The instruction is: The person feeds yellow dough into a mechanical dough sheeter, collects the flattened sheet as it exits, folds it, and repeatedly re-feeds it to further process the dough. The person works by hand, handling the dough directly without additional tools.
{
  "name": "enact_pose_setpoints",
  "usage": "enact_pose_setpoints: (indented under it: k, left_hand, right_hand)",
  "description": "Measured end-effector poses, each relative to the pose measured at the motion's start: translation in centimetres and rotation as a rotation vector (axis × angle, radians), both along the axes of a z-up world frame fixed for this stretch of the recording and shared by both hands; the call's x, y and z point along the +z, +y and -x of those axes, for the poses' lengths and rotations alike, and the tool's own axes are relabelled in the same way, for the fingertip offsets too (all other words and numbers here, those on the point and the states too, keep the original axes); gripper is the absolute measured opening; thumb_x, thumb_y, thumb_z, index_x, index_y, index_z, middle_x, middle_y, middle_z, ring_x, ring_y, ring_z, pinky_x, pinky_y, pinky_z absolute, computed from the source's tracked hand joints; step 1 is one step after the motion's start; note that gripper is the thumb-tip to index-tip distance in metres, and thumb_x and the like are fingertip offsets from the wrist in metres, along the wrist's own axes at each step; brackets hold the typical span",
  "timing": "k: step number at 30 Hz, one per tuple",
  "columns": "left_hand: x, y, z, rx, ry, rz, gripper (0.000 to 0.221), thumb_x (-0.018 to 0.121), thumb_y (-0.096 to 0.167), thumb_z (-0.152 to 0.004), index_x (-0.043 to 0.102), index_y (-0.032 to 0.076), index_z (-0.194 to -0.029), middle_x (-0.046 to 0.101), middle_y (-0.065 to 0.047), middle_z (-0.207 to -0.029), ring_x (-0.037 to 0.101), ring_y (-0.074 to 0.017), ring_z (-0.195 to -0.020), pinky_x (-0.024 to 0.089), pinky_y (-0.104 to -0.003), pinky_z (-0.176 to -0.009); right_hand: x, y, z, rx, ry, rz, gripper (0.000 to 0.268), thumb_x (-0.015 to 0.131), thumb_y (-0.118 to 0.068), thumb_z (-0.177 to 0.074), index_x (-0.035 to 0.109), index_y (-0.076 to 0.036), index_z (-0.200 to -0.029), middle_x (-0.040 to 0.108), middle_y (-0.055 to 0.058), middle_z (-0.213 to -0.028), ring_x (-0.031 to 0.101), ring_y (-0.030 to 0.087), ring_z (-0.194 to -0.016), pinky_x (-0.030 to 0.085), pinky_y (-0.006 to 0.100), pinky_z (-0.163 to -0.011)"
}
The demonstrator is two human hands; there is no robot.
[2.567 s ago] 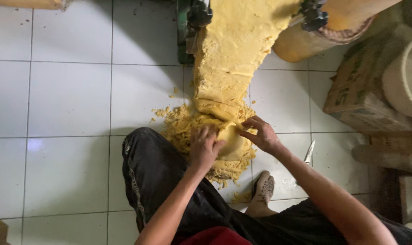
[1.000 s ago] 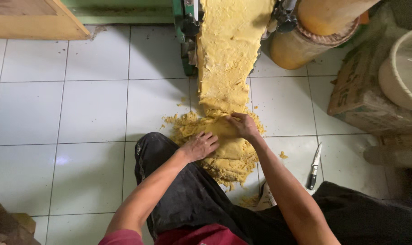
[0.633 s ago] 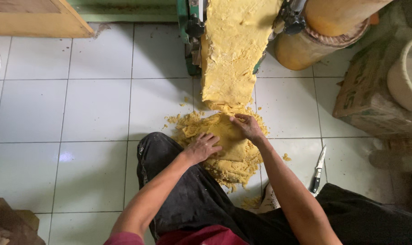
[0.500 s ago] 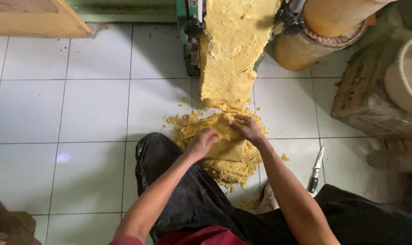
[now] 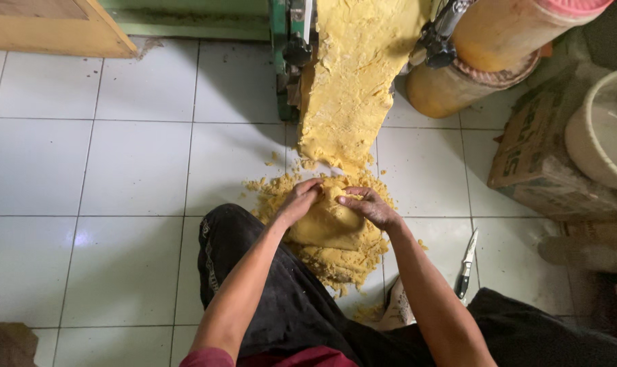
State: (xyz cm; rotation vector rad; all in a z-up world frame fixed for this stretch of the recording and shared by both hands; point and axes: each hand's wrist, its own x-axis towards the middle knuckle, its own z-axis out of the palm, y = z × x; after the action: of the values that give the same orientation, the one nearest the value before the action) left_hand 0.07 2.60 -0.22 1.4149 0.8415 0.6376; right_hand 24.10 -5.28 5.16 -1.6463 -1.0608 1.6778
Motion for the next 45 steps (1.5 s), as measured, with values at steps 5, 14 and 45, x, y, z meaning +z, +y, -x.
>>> enact_pose_setpoints:
  k: [5, 14, 45]
  left_hand:
    - [3.5, -1.7, 0.8, -0.015, 0.083, 0.208, 0.06, 0.058, 0.043, -0.099, 0.047, 0.015, -0.15, 0.051, -0.008, -0.136, 0.053, -0.0224, -0.129, 0.057, -0.045, -0.09]
    - [5.0, -5.8, -0.5, 0.123, 0.436, -0.052, 0.04, 0.051, 0.042, -0.107, 0.063, 0.009, -0.127, 0.067, -0.014, -0.083, 0.056, -0.0242, -0.063, 0.045, -0.036, -0.052]
    - [-3.8, -8.2, 0.4, 0.297, 0.341, -0.152, 0.054, 0.061, 0.041, -0.104, 0.056, -0.001, -0.137, 0.062, -0.026, -0.133, 0.058, -0.0401, -0.122, 0.047, -0.048, -0.098]
  right_hand:
    - [-0.5, 0.3, 0.3, -0.106, -0.084, -0.109, 0.076, 0.08, -0.053, -0.086, 0.054, -0.004, -0.137, 0.071, 0.018, -0.123, 0.067, 0.027, -0.119, 0.053, 0.037, -0.102]
    - [0.8, -0.9, 3.6, 0.206, -0.817, -0.38, 0.039, 0.051, -0.043, -0.107, 0.068, -0.009, -0.102, 0.073, 0.014, -0.074, 0.068, 0.024, -0.061, 0.06, 0.041, -0.062]
    - [5.8, 4.9, 1.9, -0.314, -0.62, -0.565, 0.023, 0.074, -0.029, -0.096, 0.078, -0.009, -0.105, 0.077, 0.006, -0.082, 0.064, 0.011, -0.068, 0.052, 0.026, -0.062]
